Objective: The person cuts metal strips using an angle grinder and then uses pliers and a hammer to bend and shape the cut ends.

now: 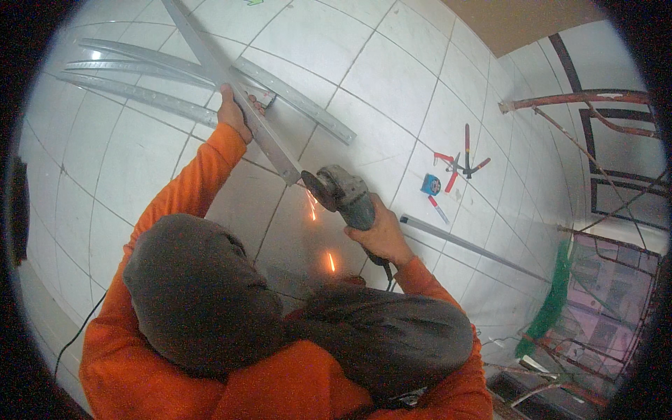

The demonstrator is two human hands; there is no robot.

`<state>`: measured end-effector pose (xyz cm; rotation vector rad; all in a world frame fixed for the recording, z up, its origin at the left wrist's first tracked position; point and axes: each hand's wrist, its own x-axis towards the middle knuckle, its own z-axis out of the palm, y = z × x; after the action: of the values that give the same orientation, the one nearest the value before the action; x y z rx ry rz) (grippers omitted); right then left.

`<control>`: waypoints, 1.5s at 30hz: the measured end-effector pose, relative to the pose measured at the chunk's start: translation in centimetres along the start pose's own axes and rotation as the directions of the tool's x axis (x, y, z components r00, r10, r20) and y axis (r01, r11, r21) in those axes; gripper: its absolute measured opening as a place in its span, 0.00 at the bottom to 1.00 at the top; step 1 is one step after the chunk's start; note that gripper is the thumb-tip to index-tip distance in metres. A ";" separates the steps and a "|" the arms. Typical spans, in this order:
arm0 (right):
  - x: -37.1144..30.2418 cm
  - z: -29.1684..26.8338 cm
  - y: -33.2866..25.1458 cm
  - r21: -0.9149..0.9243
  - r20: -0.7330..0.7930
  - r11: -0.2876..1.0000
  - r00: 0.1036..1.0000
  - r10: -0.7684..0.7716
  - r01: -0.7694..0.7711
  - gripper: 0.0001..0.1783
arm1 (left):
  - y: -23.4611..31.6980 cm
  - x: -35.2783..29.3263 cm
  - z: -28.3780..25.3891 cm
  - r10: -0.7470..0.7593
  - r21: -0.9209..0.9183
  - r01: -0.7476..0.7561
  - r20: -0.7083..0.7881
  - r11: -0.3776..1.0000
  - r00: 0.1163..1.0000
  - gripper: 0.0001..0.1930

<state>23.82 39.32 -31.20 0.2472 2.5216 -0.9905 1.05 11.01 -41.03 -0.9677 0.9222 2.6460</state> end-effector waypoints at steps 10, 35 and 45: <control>-0.1 -0.1 -0.3 0.035 -0.006 0.999 0.999 -0.032 0.032 0.40 | 0.0 -0.3 0.1 0.023 -0.004 -0.023 0.012 1.000 1.000 0.29; -0.1 -0.3 -0.6 0.035 0.030 0.999 1.000 -0.010 0.009 0.40 | 0.0 -0.1 -0.2 0.037 0.033 -0.037 0.011 0.999 0.999 0.29; 0.0 0.0 -0.5 0.031 0.007 0.999 1.000 -0.016 0.015 0.40 | -0.6 0.9 -0.8 0.026 -0.030 -0.026 0.014 0.999 1.000 0.32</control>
<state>23.70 38.93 -30.92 0.2331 2.5064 -1.0355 1.00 10.97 -42.36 -0.9486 0.9011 2.6921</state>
